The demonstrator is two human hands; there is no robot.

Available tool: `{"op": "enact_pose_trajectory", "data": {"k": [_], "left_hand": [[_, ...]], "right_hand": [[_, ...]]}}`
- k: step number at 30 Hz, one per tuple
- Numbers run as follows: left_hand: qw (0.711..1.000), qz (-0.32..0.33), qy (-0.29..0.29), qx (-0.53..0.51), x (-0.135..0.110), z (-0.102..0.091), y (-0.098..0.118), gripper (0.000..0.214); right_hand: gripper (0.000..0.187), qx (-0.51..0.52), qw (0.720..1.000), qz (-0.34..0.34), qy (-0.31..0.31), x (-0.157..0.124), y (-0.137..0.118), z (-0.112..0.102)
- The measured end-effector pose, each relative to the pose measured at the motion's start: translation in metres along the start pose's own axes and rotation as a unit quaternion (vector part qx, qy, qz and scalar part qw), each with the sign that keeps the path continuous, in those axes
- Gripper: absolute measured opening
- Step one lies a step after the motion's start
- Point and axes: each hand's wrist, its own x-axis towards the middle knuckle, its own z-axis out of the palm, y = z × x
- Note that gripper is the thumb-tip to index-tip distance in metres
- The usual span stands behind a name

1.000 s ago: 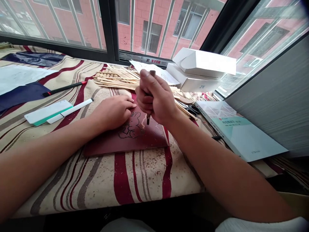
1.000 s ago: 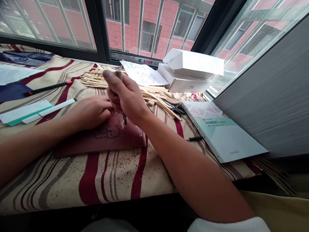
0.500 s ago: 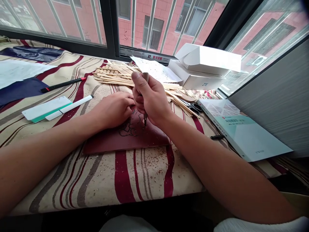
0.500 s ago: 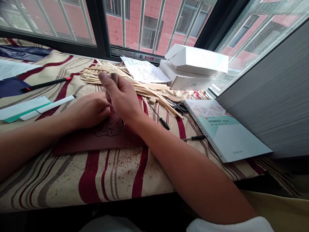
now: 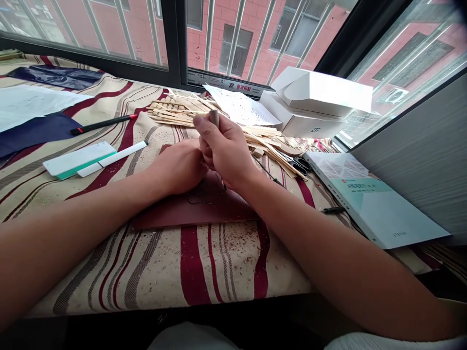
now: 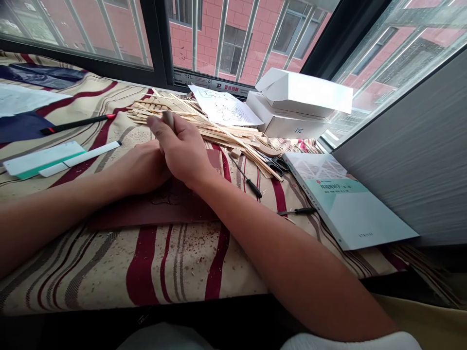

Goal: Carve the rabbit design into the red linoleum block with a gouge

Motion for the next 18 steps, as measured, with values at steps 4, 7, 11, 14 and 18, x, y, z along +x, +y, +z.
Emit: {"op": "enact_pose_trajectory", "data": {"k": [4, 7, 11, 14, 18], "left_hand": [[1.000, 0.011, 0.009, -0.005, -0.001, 0.003, 0.000, 0.030], [1.000, 0.022, 0.010, -0.007, -0.001, 0.004, -0.001, 0.030], [1.000, 0.012, 0.010, 0.004, -0.001, 0.001, 0.001, 0.029], [1.000, 0.001, 0.016, 0.000, -0.002, 0.001, 0.001, 0.028], [0.998, 0.010, 0.040, -0.039, -0.001, 0.008, -0.004, 0.025]], "right_hand": [[0.049, 0.041, 0.997, -0.044, -0.057, -0.010, -0.008, 0.001], [0.044, 0.102, 0.984, -0.030, -0.144, -0.013, -0.010, -0.007], [0.045, 0.136, 0.980, 0.018, -0.141, -0.007, -0.007, -0.020], [0.046, 0.150, 0.978, 0.019, -0.145, -0.004, -0.006, -0.023], [0.054, 0.174, 0.964, -0.007, -0.204, -0.007, -0.009, -0.014]]}}
